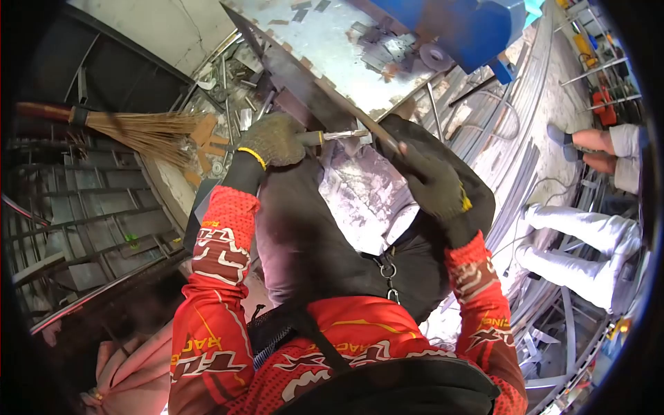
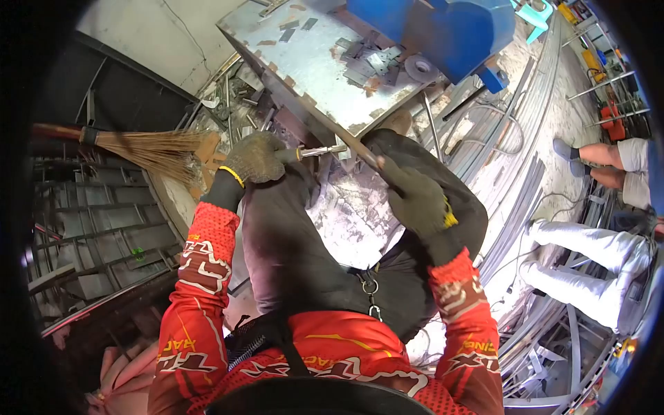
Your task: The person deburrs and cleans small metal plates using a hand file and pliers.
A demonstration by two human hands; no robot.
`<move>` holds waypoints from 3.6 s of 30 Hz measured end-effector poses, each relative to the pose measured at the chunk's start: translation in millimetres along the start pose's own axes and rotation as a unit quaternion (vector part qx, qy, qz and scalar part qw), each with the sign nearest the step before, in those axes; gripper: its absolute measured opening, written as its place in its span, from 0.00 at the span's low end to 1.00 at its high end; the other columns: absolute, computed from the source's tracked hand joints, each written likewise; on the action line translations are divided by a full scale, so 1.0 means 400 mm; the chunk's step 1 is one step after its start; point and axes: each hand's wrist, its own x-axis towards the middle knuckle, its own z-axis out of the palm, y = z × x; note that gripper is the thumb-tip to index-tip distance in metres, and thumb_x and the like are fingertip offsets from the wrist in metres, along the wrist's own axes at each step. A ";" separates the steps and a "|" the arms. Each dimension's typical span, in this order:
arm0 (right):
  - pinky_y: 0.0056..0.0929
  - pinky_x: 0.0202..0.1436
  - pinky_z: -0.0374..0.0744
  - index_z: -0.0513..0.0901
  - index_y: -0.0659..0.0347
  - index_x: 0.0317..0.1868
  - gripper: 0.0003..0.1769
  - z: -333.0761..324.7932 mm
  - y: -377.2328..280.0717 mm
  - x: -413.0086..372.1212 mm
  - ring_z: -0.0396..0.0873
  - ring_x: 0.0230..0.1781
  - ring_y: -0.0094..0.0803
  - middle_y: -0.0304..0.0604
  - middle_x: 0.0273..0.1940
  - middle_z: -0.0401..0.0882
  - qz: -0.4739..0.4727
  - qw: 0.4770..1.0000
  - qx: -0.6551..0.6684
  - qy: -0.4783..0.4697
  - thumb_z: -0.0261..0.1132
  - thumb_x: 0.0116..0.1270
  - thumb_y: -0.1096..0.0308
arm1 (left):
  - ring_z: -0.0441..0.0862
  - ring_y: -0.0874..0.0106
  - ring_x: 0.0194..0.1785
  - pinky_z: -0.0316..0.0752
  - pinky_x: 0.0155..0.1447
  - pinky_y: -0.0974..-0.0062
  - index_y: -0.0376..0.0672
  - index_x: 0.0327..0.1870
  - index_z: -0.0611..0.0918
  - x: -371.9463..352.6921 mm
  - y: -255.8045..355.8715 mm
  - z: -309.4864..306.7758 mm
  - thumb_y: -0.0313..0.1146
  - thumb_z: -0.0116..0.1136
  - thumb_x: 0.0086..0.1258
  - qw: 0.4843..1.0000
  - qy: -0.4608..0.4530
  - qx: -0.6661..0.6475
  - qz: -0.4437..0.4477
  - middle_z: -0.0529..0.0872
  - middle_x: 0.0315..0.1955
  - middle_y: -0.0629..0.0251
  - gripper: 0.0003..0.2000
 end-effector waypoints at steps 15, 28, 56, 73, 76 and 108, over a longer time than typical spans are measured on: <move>0.48 0.40 0.82 0.81 0.43 0.74 0.37 -0.011 0.008 0.013 0.86 0.38 0.51 0.48 0.38 0.85 0.006 1.000 0.028 -0.008 0.71 0.62 0.73 | 0.89 0.45 0.51 0.84 0.60 0.51 0.40 0.47 0.92 -0.002 0.040 -0.033 0.41 0.69 0.49 0.999 -0.035 -0.015 -0.035 0.91 0.43 0.42 0.23; 0.45 0.44 0.85 0.81 0.41 0.74 0.35 0.019 0.014 0.125 0.87 0.41 0.48 0.44 0.45 0.86 -0.058 0.996 -0.066 -0.025 0.71 0.65 0.70 | 0.89 0.45 0.52 0.84 0.61 0.52 0.43 0.48 0.92 0.003 -0.001 0.025 0.40 0.67 0.49 0.999 0.037 -0.014 -0.019 0.91 0.45 0.44 0.23; 0.43 0.43 0.85 0.80 0.43 0.75 0.36 -0.052 0.038 -0.052 0.87 0.40 0.48 0.44 0.43 0.87 0.006 1.000 0.003 -0.023 0.71 0.65 0.71 | 0.88 0.44 0.49 0.83 0.56 0.50 0.41 0.42 0.91 -0.004 0.029 0.014 0.38 0.66 0.52 0.999 0.016 0.000 -0.029 0.91 0.41 0.43 0.17; 0.47 0.43 0.84 0.79 0.42 0.77 0.38 -0.014 -0.073 -0.121 0.87 0.40 0.53 0.50 0.41 0.85 0.137 0.990 -0.015 -0.038 0.70 0.64 0.73 | 0.88 0.46 0.56 0.81 0.64 0.49 0.42 0.44 0.93 -0.017 0.033 0.011 0.46 0.66 0.64 1.000 0.020 0.018 -0.013 0.91 0.46 0.44 0.18; 0.50 0.43 0.84 0.77 0.41 0.78 0.39 0.048 -0.043 -0.007 0.86 0.39 0.53 0.49 0.40 0.84 0.097 0.995 0.009 0.007 0.70 0.65 0.70 | 0.89 0.44 0.52 0.83 0.60 0.51 0.41 0.47 0.91 0.002 0.009 0.039 0.37 0.66 0.51 0.999 0.045 0.007 -0.003 0.91 0.45 0.43 0.21; 0.48 0.42 0.84 0.74 0.37 0.80 0.40 0.090 -0.023 0.032 0.85 0.39 0.50 0.48 0.41 0.80 0.047 0.996 -0.071 0.024 0.69 0.67 0.68 | 0.91 0.48 0.47 0.86 0.56 0.55 0.43 0.48 0.93 0.011 0.014 0.000 0.40 0.73 0.45 1.000 -0.007 -0.008 -0.013 0.92 0.39 0.45 0.24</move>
